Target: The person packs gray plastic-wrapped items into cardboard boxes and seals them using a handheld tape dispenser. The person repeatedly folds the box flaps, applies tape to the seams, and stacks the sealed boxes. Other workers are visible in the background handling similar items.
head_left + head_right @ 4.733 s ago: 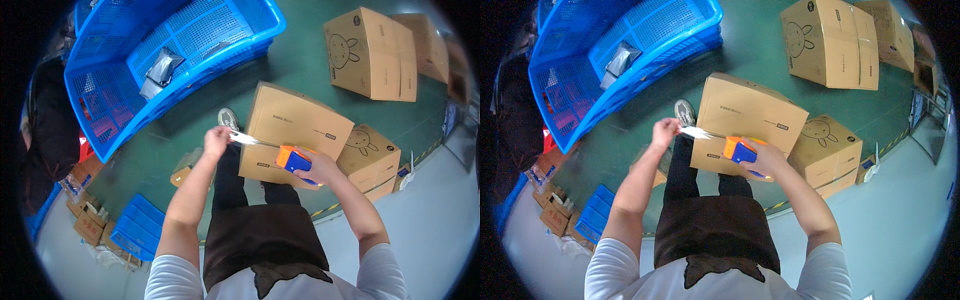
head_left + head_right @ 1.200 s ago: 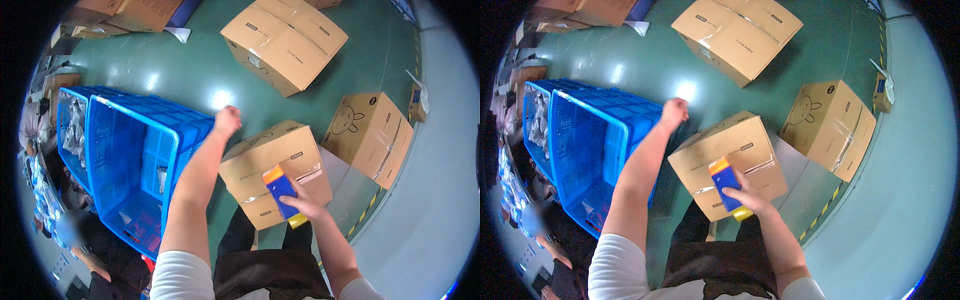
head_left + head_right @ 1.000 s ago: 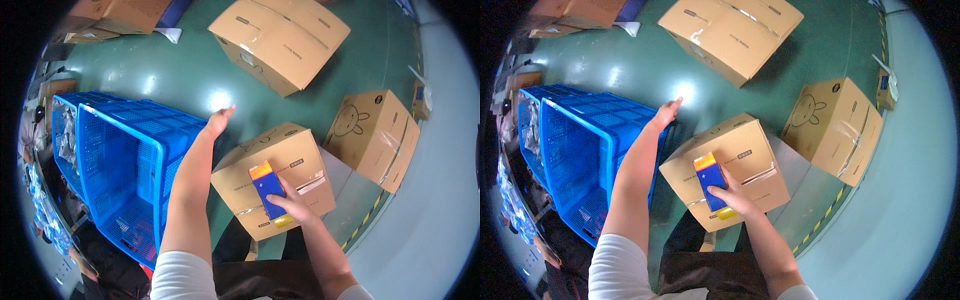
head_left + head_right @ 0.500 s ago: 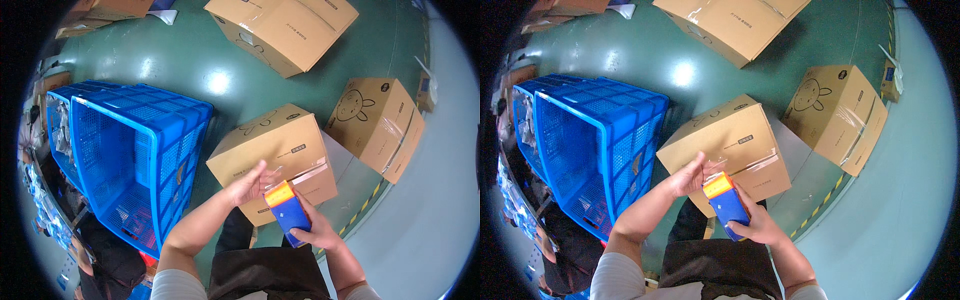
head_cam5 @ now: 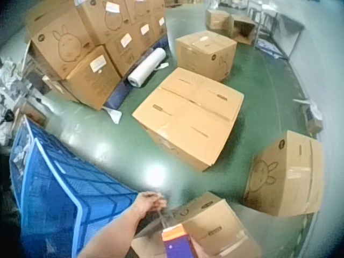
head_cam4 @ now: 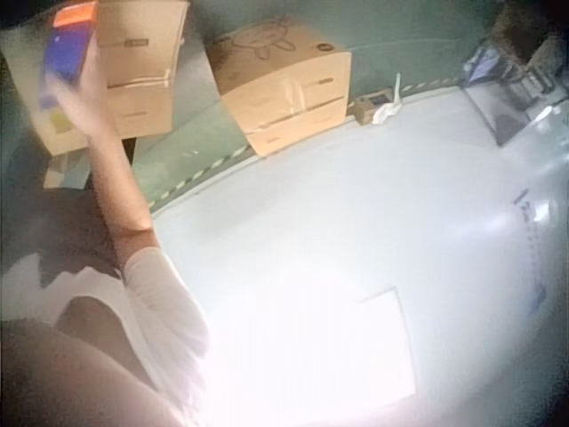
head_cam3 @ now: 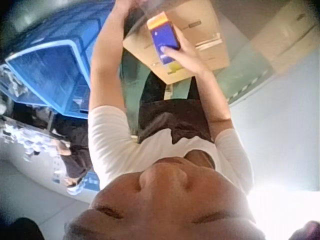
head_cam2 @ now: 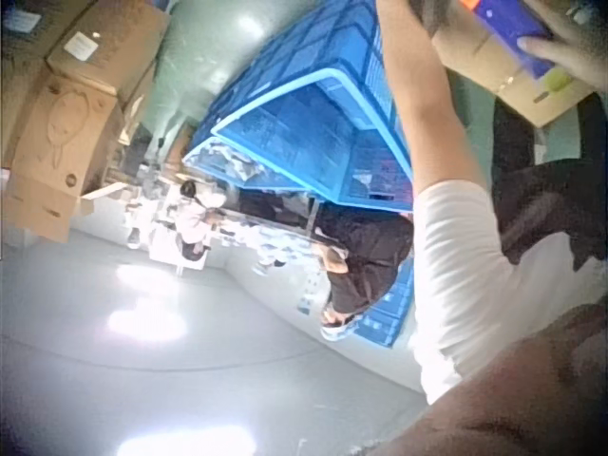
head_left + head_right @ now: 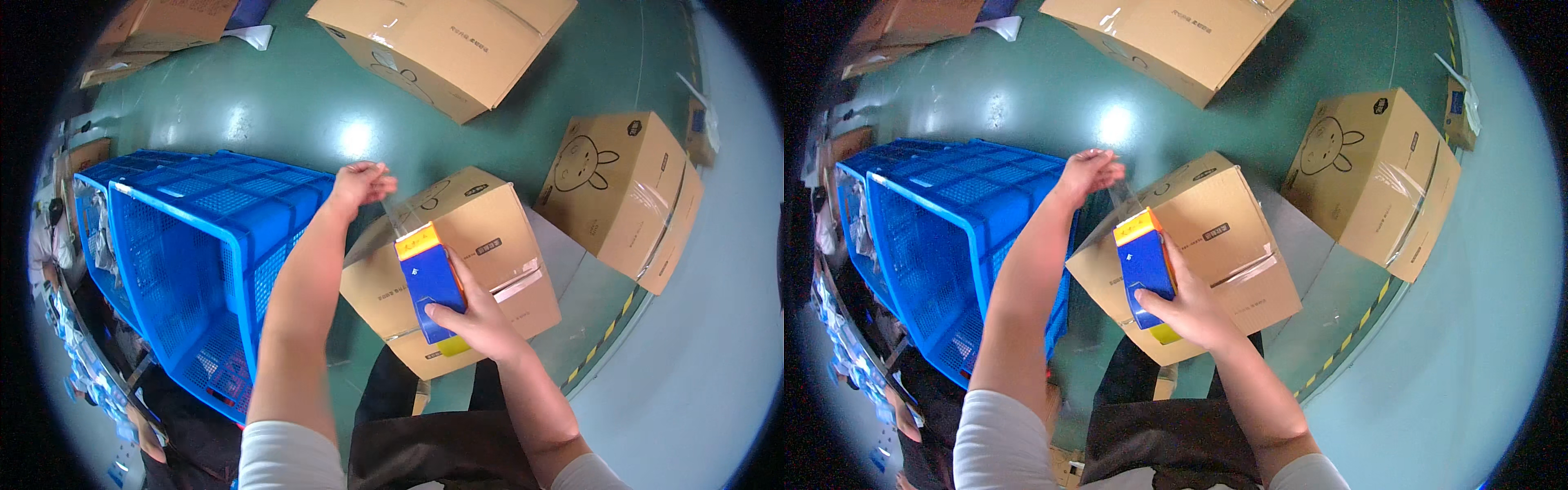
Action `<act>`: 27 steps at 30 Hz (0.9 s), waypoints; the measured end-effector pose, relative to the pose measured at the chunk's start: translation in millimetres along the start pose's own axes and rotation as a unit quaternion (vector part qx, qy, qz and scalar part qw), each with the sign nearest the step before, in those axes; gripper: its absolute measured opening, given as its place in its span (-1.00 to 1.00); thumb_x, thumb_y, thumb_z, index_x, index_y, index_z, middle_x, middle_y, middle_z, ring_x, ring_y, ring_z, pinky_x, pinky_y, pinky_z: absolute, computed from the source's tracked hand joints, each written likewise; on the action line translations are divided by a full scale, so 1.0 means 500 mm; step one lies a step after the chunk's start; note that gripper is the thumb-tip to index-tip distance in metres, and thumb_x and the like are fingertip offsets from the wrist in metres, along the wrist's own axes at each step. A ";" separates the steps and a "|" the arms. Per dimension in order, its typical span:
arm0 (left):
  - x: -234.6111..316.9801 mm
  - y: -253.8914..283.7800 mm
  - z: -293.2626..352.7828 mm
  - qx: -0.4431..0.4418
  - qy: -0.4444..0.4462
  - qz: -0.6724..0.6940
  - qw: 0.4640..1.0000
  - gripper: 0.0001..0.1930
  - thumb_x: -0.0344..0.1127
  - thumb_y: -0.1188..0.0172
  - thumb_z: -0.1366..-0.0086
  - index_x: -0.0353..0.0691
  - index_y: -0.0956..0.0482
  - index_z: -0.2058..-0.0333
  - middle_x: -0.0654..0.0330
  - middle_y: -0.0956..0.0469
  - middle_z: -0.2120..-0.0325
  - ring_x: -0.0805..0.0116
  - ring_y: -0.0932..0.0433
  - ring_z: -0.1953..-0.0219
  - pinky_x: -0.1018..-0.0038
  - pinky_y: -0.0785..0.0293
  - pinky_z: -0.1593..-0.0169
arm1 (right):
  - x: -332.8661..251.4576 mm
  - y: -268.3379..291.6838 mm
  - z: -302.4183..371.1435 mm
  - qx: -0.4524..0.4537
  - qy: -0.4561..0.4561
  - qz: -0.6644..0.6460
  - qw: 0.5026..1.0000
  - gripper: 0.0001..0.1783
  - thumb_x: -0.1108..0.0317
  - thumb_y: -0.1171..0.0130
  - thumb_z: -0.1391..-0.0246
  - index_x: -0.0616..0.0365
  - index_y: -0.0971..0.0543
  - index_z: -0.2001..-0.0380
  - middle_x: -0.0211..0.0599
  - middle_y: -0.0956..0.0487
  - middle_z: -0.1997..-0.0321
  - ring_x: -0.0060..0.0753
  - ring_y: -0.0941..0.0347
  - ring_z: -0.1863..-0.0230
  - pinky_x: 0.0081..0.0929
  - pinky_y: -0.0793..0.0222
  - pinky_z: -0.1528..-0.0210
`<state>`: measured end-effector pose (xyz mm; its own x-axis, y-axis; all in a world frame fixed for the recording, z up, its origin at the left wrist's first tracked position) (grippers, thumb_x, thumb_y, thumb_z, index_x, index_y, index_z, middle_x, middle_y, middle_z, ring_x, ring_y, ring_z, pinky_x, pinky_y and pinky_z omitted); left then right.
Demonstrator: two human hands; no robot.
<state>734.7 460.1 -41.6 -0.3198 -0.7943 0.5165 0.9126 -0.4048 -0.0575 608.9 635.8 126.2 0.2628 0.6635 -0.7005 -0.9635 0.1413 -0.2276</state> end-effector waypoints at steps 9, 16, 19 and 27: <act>-0.081 0.011 -0.068 0.189 -0.062 -0.802 0.563 -0.03 0.00 -0.25 0.03 -0.05 0.22 -0.22 0.01 0.09 -0.21 -0.01 -0.06 -0.17 0.11 -0.26 -0.01 | 0.067 -0.012 -0.038 0.017 -0.050 0.027 0.998 -0.06 0.11 -0.14 0.11 0.20 0.13 -0.21 0.09 -0.33 -0.01 -0.08 -0.35 0.00 -0.34 -0.21 -0.05; -0.163 -0.147 0.003 -0.209 0.144 -0.274 0.928 -0.08 0.45 0.21 -0.01 -0.16 -0.05 -0.18 -0.04 -0.03 -0.17 0.12 0.06 -0.24 0.30 0.12 -0.23 | 0.069 0.003 -0.057 0.013 -0.008 0.030 0.999 0.01 0.02 -0.15 0.16 0.20 0.16 -0.21 0.12 -0.27 -0.07 0.00 -0.28 -0.05 -0.29 -0.17 -0.08; -0.143 -0.089 -0.015 -0.002 0.096 -0.299 0.949 -0.07 0.44 0.20 -0.01 -0.23 -0.09 -0.15 -0.07 -0.09 -0.14 0.11 -0.08 -0.19 0.30 -0.01 -0.19 | 0.077 0.005 -0.034 -0.031 -0.058 0.004 0.998 0.06 -0.01 -0.18 0.20 0.22 0.17 -0.22 0.09 -0.23 -0.11 -0.13 -0.19 -0.12 -0.33 -0.13 -0.11; -0.143 -0.240 0.355 -0.011 -0.353 -0.329 0.876 -0.77 -0.30 -0.03 -0.19 -0.30 -0.42 0.22 0.05 -0.45 0.31 0.18 -0.43 0.23 0.37 -0.33 0.13 | 0.293 0.168 0.403 -0.028 -0.171 -0.005 0.985 -0.07 0.22 -0.21 0.17 0.17 0.06 -0.21 -0.20 -0.16 -0.19 -0.38 -0.07 -0.19 -0.45 0.08 -0.21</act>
<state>693.3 645.7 80.2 -0.5299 0.0882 0.8434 0.5826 -0.6849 0.4376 556.1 892.7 140.9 0.2293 0.8723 -0.4319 -0.9541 0.1135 -0.2773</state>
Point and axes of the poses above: each hand's wrist, its own z-axis away from the middle knuckle, its own y-axis out of the back of the hand, x = y × z, the point moved 7 cm from there along -z, towards the middle knuckle
